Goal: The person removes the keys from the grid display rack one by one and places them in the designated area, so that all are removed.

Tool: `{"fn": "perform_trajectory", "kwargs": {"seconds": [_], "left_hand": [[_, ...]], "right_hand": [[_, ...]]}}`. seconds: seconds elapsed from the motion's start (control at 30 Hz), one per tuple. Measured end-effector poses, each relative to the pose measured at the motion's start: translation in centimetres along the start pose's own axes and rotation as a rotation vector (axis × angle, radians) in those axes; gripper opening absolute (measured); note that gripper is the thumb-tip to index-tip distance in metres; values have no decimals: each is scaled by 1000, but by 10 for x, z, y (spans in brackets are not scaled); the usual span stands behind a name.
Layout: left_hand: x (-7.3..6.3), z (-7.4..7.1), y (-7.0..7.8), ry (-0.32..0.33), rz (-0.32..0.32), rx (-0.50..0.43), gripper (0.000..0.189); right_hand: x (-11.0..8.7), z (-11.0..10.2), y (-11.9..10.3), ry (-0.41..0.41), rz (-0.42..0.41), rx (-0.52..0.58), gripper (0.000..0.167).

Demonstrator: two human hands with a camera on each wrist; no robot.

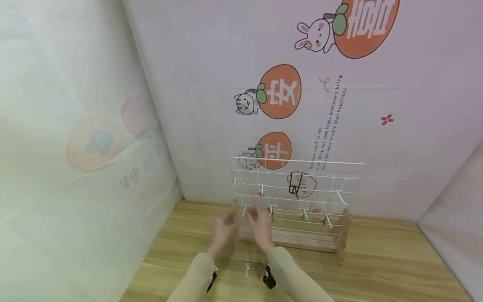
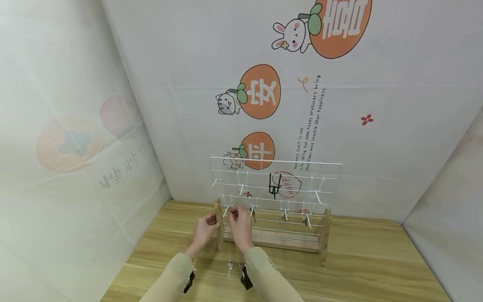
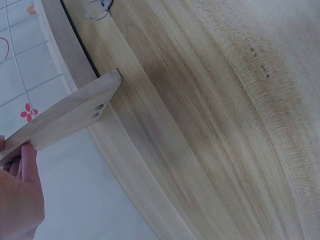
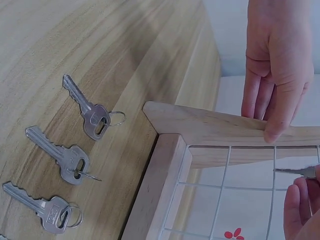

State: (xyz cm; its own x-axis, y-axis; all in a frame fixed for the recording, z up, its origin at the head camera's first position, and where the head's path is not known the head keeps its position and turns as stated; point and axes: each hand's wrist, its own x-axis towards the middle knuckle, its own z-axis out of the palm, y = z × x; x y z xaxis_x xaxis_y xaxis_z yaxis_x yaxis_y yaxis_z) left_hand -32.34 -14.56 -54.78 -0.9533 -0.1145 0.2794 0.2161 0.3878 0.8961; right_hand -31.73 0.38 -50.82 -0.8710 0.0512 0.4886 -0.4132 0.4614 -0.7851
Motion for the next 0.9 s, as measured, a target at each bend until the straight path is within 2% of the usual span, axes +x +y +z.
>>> {"fn": "perform_trajectory", "kwargs": {"seconds": [0.37, 0.7, 0.9], "left_hand": [[-1, -1, 4, -24, 6, -23, 42], [-1, -1, 3, -17, 13, -6, 37], [-2, -1, 4, -8, 21, -7, 37]], "right_hand": [[-1, -5, -3, -40, -27, 21, 7], [-4, -5, -4, -11, -95, 39, 6], [-5, -8, -5, -23, -78, 56, 5]]}}
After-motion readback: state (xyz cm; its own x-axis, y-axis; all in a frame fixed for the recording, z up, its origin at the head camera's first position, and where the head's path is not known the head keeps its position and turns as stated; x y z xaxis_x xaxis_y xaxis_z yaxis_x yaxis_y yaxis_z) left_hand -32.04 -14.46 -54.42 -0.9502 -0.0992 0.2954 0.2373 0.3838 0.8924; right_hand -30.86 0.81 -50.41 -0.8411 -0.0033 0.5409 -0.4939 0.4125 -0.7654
